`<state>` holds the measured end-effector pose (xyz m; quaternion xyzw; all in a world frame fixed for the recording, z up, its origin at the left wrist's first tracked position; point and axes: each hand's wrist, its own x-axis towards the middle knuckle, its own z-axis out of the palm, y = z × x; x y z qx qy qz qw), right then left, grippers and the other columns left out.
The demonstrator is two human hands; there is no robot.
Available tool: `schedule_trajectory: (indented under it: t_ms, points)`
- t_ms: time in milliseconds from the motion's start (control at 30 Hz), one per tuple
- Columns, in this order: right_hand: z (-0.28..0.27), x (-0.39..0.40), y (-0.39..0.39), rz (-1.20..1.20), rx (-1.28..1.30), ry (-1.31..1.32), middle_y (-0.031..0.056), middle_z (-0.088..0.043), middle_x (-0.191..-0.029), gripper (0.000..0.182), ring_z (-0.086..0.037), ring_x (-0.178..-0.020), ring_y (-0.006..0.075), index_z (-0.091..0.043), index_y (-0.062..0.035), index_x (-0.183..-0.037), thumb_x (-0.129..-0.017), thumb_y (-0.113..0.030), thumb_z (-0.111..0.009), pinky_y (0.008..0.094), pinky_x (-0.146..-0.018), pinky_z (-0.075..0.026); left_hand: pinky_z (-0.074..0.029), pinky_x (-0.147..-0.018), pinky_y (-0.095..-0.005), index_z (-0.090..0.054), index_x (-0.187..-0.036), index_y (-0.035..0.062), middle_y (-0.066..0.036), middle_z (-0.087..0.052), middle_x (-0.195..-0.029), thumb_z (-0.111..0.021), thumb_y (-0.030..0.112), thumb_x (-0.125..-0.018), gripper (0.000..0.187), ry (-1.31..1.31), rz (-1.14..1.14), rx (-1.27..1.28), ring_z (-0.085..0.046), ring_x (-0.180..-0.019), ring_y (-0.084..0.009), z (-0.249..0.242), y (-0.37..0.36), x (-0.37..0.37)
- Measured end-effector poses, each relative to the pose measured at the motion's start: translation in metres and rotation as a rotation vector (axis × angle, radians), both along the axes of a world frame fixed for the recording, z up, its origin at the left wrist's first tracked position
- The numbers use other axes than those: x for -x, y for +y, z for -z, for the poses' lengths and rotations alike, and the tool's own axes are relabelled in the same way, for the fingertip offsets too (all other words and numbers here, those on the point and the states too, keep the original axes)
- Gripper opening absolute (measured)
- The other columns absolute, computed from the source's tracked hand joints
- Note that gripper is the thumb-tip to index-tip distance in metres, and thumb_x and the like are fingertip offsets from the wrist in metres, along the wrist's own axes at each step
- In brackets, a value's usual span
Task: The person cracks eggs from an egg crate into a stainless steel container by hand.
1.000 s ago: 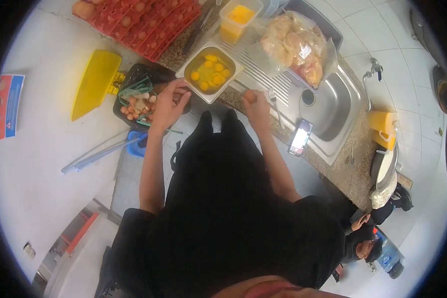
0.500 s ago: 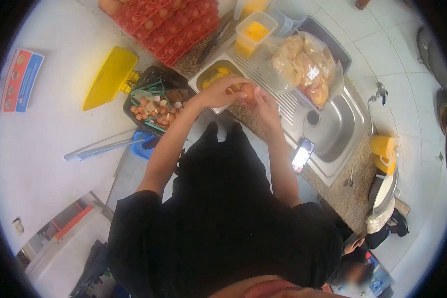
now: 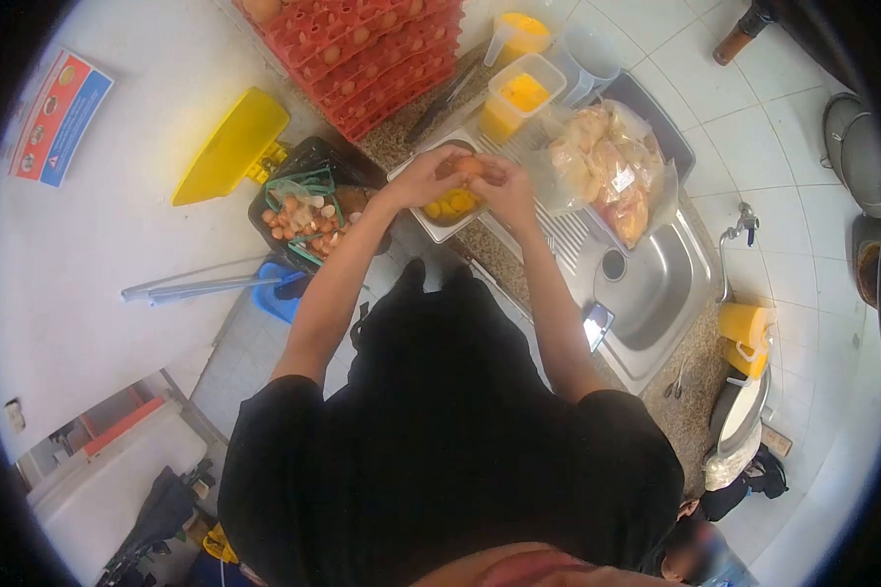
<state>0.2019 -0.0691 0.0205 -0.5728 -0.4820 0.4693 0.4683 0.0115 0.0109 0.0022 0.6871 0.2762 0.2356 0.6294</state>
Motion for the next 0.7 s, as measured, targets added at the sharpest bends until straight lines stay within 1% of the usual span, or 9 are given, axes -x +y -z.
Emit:
schedule_trajectory:
  t_ms: [100, 233, 300, 400, 433, 500, 533, 633, 700]
  points:
    - [0.01, -0.007, 0.008, -0.088, -0.021, 0.148, 0.0144, -0.073, -0.11, 0.045, -0.07, -0.094, 0.0152, -0.062, 0.0094, -0.129, -0.088, -0.005, -0.074, 0.0283, -0.083, -0.057, -0.052, -0.098, -0.0331, -0.053, -0.136, -0.0005, -0.011, -0.065, -0.123, -0.066, 0.01, -0.099, 0.041, 0.037, 0.011, -0.088, -0.064, -0.112, -0.0177, 0.005, 0.005, -0.001]
    - [0.02, -0.012, 0.012, -0.109, -0.031, 0.123, 0.014, -0.073, -0.111, 0.044, -0.07, -0.094, 0.0153, -0.063, 0.0084, -0.129, -0.088, -0.004, -0.073, 0.028, -0.082, -0.057, -0.053, -0.098, -0.0327, -0.054, -0.135, -0.0007, -0.011, -0.066, -0.122, -0.065, 0.008, -0.097, 0.04, 0.102, 0.029, -0.086, -0.064, -0.111, -0.0168, -0.002, 0.007, -0.003]
    - [0.019, -0.014, 0.012, -0.111, -0.01, 0.144, 0.0138, -0.074, -0.11, 0.043, -0.071, -0.094, 0.0156, -0.063, 0.0083, -0.128, -0.088, -0.003, -0.073, 0.0278, -0.081, -0.057, -0.052, -0.098, -0.0324, -0.055, -0.134, -0.0013, -0.01, -0.066, -0.122, -0.064, 0.007, -0.097, 0.039, 0.064, 0.029, -0.042, -0.063, -0.11, -0.0161, 0.003, 0.009, -0.004]
    - [0.011, -0.013, 0.011, -0.101, 0.005, 0.107, 0.0129, -0.074, -0.108, 0.041, -0.071, -0.094, 0.0156, -0.065, 0.0085, -0.125, -0.087, -0.002, -0.074, 0.0277, -0.081, -0.058, -0.052, -0.097, -0.0314, -0.057, -0.132, -0.0021, -0.009, -0.066, -0.121, -0.063, 0.006, -0.096, 0.037, 0.043, 0.017, -0.004, -0.063, -0.109, -0.0149, 0.021, 0.012, -0.006]
    - [0.007, -0.012, 0.012, -0.098, -0.001, 0.04, 0.0128, -0.075, -0.107, 0.041, -0.071, -0.094, 0.0154, -0.065, 0.0085, -0.124, -0.086, -0.002, -0.075, 0.0277, -0.081, -0.058, -0.052, -0.096, -0.031, -0.057, -0.131, -0.0024, -0.009, -0.067, -0.12, -0.063, 0.005, -0.096, 0.037, 0.042, 0.009, 0.003, -0.063, -0.108, -0.0145, 0.028, 0.014, -0.006]
    - [-0.001, -0.008, 0.011, -0.091, -0.01, -0.091, 0.0126, -0.075, -0.106, 0.04, -0.072, -0.093, 0.0151, -0.066, 0.0086, -0.122, -0.085, -0.002, -0.076, 0.0276, -0.081, -0.058, -0.053, -0.092, -0.0318, -0.061, -0.126, -0.0011, -0.009, -0.068, -0.114, -0.065, 0.007, -0.094, 0.034, -0.024, -0.028, -0.027, -0.065, -0.103, -0.016, 0.035, 0.012, -0.007]
    - [0.0, -0.008, 0.012, -0.08, -0.026, -0.083, 0.0123, -0.075, -0.105, 0.04, -0.072, -0.093, 0.0151, -0.067, 0.0083, -0.122, -0.085, -0.002, -0.076, 0.0278, -0.081, -0.058, -0.054, -0.09, -0.0321, -0.063, -0.124, -0.0005, -0.009, -0.069, -0.111, -0.066, 0.009, -0.093, 0.033, -0.059, -0.046, -0.044, -0.066, -0.101, -0.0168, 0.039, 0.013, -0.008]
    - [0.005, -0.005, 0.013, -0.069, -0.06, -0.102, 0.0117, -0.076, -0.103, 0.039, -0.073, -0.091, 0.0152, -0.067, 0.0074, -0.12, -0.084, -0.004, -0.077, 0.0283, -0.08, -0.058, -0.053, -0.092, -0.0296, -0.058, -0.131, -0.003, -0.007, -0.067, -0.116, -0.061, 0.002, -0.095, 0.036, 0.043, 0.01, -0.059, -0.063, -0.104, -0.0129, 0.033, 0.016, -0.004]
    - [0.004, -0.003, 0.015, -0.079, -0.074, -0.178, 0.012, -0.076, -0.101, 0.04, -0.073, -0.09, 0.0158, -0.068, 0.0069, -0.119, -0.082, -0.006, -0.078, 0.0289, -0.08, -0.059, -0.053, -0.092, -0.03, -0.058, -0.131, -0.0023, -0.01, -0.067, -0.118, -0.062, 0.003, -0.093, 0.038, 0.095, 0.012, -0.099, -0.065, -0.103, -0.0156, 0.032, 0.019, -0.004]
